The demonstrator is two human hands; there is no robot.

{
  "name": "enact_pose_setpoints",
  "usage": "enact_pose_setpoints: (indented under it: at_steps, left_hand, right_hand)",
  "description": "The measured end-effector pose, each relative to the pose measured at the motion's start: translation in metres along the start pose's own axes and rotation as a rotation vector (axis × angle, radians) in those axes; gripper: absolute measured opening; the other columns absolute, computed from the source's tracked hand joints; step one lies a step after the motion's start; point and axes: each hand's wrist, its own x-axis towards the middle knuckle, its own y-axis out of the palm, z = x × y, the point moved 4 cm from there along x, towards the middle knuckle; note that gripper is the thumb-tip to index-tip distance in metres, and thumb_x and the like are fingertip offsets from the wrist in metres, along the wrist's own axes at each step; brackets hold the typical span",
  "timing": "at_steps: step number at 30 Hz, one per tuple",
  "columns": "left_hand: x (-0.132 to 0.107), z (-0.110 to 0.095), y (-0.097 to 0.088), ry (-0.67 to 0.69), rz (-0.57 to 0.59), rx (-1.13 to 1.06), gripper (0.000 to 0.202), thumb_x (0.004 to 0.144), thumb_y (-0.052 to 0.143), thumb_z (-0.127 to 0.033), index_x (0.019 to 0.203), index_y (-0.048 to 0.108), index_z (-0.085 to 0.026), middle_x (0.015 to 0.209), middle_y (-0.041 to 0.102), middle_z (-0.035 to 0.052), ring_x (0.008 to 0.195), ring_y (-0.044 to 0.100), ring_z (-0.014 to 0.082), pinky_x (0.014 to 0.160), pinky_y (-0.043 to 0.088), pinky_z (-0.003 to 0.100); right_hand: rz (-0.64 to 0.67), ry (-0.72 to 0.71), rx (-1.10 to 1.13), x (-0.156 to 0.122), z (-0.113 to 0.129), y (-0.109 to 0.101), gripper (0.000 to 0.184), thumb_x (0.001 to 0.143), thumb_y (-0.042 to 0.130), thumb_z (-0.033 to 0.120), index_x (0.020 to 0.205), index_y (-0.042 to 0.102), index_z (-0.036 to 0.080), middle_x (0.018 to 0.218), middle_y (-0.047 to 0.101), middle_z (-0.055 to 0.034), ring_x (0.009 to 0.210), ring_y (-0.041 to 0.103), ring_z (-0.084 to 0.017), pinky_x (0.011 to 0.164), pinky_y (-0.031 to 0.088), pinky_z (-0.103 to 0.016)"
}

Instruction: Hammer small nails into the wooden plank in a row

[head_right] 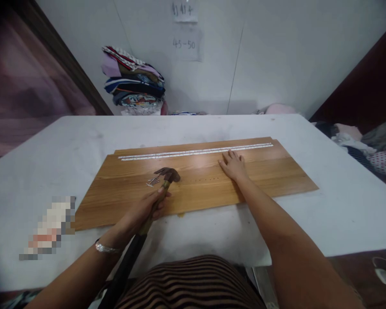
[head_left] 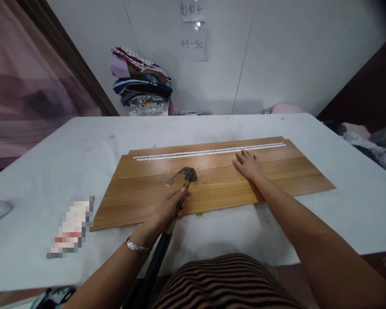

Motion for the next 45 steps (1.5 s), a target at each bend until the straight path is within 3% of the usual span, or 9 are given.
enact_pose_setpoints:
  at_steps: [9, 20, 45]
  left_hand:
    - [-0.008, -0.007, 0.004, -0.048, -0.023, -0.025, 0.041, 0.078, 0.052, -0.055, 0.089, 0.055, -0.016, 0.056, 0.041, -0.0055, 0.037, 0.033, 0.0043, 0.036, 0.022, 0.019]
    - [-0.01, -0.016, 0.002, -0.006, -0.028, -0.026, 0.047, 0.076, 0.053, -0.058, 0.092, 0.054, -0.014, 0.057, 0.041, -0.0065, 0.038, 0.032, 0.0034, 0.037, 0.021, 0.019]
    - [-0.002, -0.009, 0.002, -0.063, -0.014, -0.029, 0.042, 0.078, 0.052, -0.056, 0.089, 0.056, -0.015, 0.056, 0.043, -0.0045, 0.037, 0.034, 0.0049, 0.036, 0.021, 0.02]
  right_hand:
    - [-0.004, 0.006, 0.02, -0.002, 0.001, -0.003, 0.053, 0.091, 0.029, 0.053, 0.13, 0.048, 0.023, 0.143, 0.04, -0.0118, 0.132, 0.032, -0.028, 0.103, 0.023, -0.05]
    - [0.008, 0.007, 0.02, -0.002, 0.002, -0.005, 0.051, 0.091, 0.03, 0.051, 0.129, 0.049, 0.024, 0.142, 0.042, -0.0114, 0.131, 0.032, -0.028, 0.102, 0.023, -0.05]
    - [-0.002, 0.013, 0.026, -0.001, 0.001, -0.003, 0.051, 0.091, 0.03, 0.052, 0.129, 0.048, 0.024, 0.143, 0.041, -0.0118, 0.132, 0.032, -0.028, 0.102, 0.023, -0.05]
